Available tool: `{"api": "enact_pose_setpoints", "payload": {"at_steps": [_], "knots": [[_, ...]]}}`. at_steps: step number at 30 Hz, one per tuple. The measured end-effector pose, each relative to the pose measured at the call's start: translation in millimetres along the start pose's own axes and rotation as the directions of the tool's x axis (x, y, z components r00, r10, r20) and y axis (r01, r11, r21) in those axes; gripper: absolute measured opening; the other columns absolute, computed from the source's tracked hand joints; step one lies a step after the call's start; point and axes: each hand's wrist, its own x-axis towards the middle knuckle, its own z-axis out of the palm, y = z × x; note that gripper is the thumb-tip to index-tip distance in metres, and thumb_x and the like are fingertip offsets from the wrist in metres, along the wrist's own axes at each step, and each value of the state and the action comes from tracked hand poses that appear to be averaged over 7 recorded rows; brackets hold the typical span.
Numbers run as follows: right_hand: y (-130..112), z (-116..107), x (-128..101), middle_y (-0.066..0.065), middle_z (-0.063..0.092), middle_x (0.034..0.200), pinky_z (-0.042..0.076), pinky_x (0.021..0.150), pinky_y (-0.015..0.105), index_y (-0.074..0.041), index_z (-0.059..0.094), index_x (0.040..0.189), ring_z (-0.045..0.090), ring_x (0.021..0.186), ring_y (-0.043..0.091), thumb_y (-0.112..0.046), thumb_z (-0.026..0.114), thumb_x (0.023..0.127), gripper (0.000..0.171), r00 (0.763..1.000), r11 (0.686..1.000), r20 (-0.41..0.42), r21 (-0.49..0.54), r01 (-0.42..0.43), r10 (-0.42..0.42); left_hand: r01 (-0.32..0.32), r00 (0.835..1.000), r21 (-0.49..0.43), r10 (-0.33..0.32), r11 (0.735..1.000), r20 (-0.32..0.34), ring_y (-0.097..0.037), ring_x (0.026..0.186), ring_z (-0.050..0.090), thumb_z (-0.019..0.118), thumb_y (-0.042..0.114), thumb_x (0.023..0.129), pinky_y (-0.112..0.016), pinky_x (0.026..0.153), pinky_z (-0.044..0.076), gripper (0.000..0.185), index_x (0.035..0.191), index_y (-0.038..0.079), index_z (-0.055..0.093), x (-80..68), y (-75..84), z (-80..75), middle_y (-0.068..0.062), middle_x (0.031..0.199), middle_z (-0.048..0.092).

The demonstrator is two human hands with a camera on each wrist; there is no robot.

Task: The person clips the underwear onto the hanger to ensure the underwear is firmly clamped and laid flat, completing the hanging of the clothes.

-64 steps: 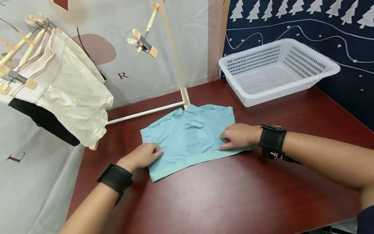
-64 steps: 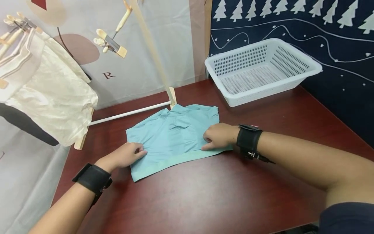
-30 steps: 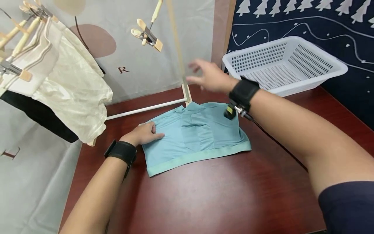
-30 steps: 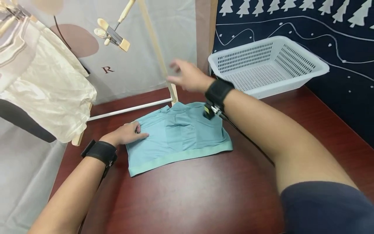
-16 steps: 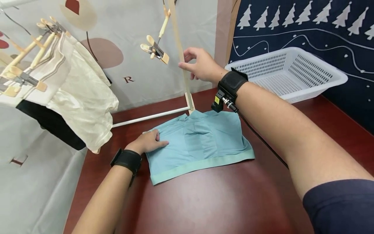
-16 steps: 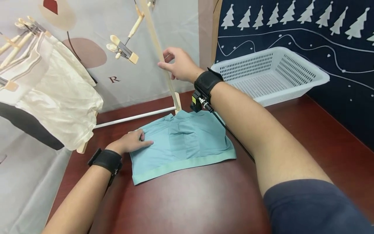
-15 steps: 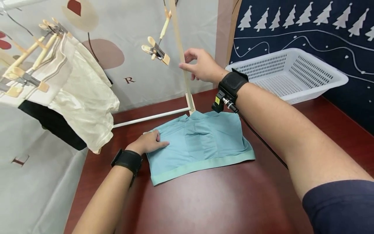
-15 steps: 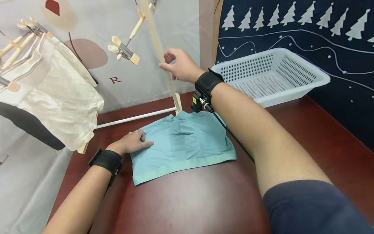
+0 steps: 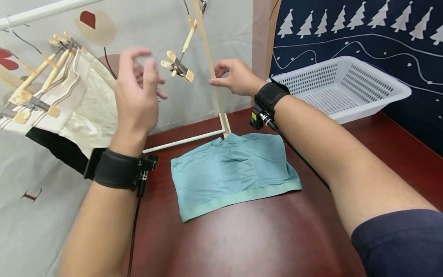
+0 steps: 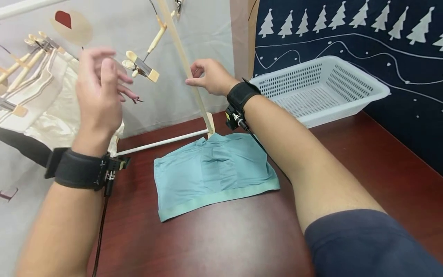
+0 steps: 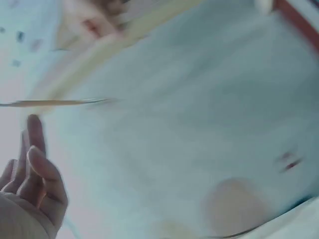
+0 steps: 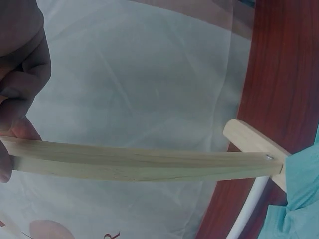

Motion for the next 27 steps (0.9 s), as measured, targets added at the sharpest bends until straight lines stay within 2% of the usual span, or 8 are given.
{"api": "enact_pose_setpoints", "payload": {"at_steps": [2, 5, 8, 10, 13, 17, 22, 27], "knots": [[-1.8, 0.1, 2.3, 0.001, 0.066, 0.104, 0.043, 0.080, 0.027, -0.012, 0.063, 0.113, 0.055, 0.099, 0.011, -0.037, 0.068, 0.094, 0.032, 1.000, 1.000, -0.006, -0.014, 0.017, -0.017, -0.006, 1.000, 0.102, 0.008, 0.995, -0.019, -0.007, 0.064, 0.062, 0.050, 0.049, 0.094, -0.022, 0.060, 0.048, 0.043, 0.128, 0.023, 0.056, 6.0, 24.7, -2.7, 0.004, 0.082, 0.065], [-2.3, 0.7, 3.5, 0.001, 0.066, 0.102, 0.042, 0.085, 0.027, -0.011, 0.062, 0.109, 0.057, 0.101, 0.013, -0.036, 0.069, 0.094, 0.030, 0.999, 0.999, -0.019, -0.033, 0.030, -0.030, 0.022, 0.999, 0.296, -0.029, 0.955, 0.021, -0.007, 0.066, 0.059, 0.053, 0.052, 0.092, -0.025, 0.060, 0.040, 0.041, 0.121, 0.024, 0.061, 9.9, 44.8, 2.4, 0.003, 0.082, 0.069], [-0.7, 2.4, 2.7, 0.002, 0.066, 0.102, 0.043, 0.085, 0.027, -0.010, 0.062, 0.108, 0.057, 0.100, 0.015, -0.035, 0.069, 0.094, 0.030, 0.999, 0.998, -0.017, -0.045, 0.038, -0.039, 0.004, 0.999, 0.419, -0.025, 0.908, 0.046, -0.014, 0.069, 0.058, 0.053, 0.044, 0.095, -0.028, 0.059, 0.036, 0.033, 0.104, 0.017, 0.070, 10.5, 48.8, 9.0, -0.002, 0.082, 0.072], [0.8, 3.5, 1.6, 0.002, 0.066, 0.103, 0.044, 0.082, 0.028, -0.009, 0.061, 0.109, 0.056, 0.099, 0.016, -0.036, 0.068, 0.094, 0.031, 0.999, 0.998, -0.010, -0.040, 0.038, -0.039, -0.025, 0.999, 0.451, 0.008, 0.892, 0.040, -0.018, 0.067, 0.057, 0.054, 0.036, 0.096, -0.028, 0.058, 0.035, 0.031, 0.089, 0.012, 0.071, 10.1, 46.7, 11.5, -0.005, 0.076, 0.071], [1.9, 3.9, -0.2, 0.002, 0.065, 0.104, 0.045, 0.073, 0.029, -0.009, 0.060, 0.110, 0.055, 0.091, 0.017, -0.036, 0.067, 0.095, 0.032, 0.999, 0.999, -0.002, -0.019, 0.033, -0.033, -0.053, 0.998, 0.448, 0.058, 0.893, 0.001, -0.015, 0.060, 0.054, 0.054, 0.027, 0.094, -0.025, 0.056, 0.034, 0.027, 0.079, 0.010, 0.068, 11.7, 42.6, 11.3, -0.004, 0.067, 0.067], [1.8, 3.8, -2.9, 0.001, 0.063, 0.105, 0.047, 0.063, 0.030, -0.010, 0.059, 0.111, 0.053, 0.072, 0.020, -0.037, 0.065, 0.096, 0.032, 1.000, 1.000, -0.001, 0.009, 0.016, -0.016, -0.074, 0.988, 0.374, 0.120, 0.924, -0.100, -0.006, 0.054, 0.046, 0.054, 0.018, 0.092, -0.020, 0.054, 0.030, 0.025, 0.068, 0.016, 0.059, 16.8, 36.2, 4.7, 0.004, 0.060, 0.056], [2.6, 5.2, -4.5, 0.000, 0.063, 0.105, 0.048, 0.061, 0.029, -0.011, 0.058, 0.113, 0.051, 0.063, 0.019, -0.040, 0.064, 0.096, 0.034, 1.000, 1.000, 0.009, 0.016, 0.000, 0.000, -0.041, 0.974, 0.292, 0.104, 0.955, -0.202, 0.000, 0.053, 0.036, 0.057, 0.016, 0.089, -0.019, 0.056, 0.026, 0.035, 0.059, 0.029, 0.044, 18.8, 28.7, -11.4, 0.011, 0.056, 0.043], [2.1, 3.9, -4.8, 0.000, 0.061, 0.107, 0.047, 0.062, 0.029, -0.012, 0.056, 0.115, 0.049, 0.063, 0.019, -0.040, 0.063, 0.096, 0.035, 1.000, 0.999, 0.011, 0.033, -0.018, 0.018, -0.102, 0.937, 0.265, 0.182, 0.959, -0.299, 0.007, 0.050, 0.036, 0.057, 0.013, 0.085, -0.016, 0.054, 0.025, 0.037, 0.057, 0.033, 0.043, 15.5, 20.2, -27.7, 0.023, 0.054, 0.041]]}}
